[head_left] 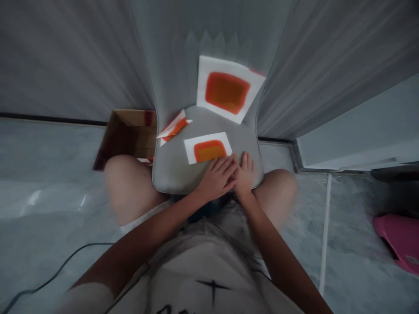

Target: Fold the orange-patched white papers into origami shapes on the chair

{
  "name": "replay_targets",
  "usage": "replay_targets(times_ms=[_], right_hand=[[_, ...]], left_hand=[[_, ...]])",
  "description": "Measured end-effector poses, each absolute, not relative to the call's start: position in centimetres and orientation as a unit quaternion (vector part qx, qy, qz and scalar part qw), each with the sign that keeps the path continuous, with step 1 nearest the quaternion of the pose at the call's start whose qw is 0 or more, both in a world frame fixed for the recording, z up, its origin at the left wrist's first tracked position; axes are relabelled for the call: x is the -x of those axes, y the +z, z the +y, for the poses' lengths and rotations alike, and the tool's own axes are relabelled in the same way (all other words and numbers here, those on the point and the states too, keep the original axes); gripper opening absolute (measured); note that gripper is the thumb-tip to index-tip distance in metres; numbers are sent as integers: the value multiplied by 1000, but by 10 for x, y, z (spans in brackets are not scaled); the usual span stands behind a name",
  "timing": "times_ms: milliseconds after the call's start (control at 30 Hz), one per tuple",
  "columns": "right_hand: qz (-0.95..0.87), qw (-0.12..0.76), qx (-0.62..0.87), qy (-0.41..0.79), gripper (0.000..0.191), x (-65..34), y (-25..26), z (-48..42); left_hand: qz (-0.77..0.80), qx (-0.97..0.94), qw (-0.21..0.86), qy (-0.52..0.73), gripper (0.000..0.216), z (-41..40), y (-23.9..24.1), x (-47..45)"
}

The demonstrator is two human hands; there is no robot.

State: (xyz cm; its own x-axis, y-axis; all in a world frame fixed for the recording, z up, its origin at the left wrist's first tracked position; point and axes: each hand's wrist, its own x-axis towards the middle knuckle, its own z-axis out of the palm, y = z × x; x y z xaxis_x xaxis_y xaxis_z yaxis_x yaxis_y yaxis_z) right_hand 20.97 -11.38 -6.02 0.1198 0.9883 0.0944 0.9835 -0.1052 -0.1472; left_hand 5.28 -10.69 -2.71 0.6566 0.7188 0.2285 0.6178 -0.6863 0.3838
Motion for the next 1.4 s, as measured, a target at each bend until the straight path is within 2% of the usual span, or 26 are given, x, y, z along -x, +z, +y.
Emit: replay_targets(times_ms=[133, 900, 1400], right_hand=[[-662, 101, 742, 10, 54, -211, -61, -113], [-656, 134, 741, -46, 50, -206, -69, -113], [-659, 163, 734, -28, 50, -208, -71, -114]], left_hand=[[428, -883, 112, 155, 70, -103, -32, -63], [546, -814, 74, 187, 65, -138, -38, 22], [533, -816, 54, 217, 66, -142, -57, 27]])
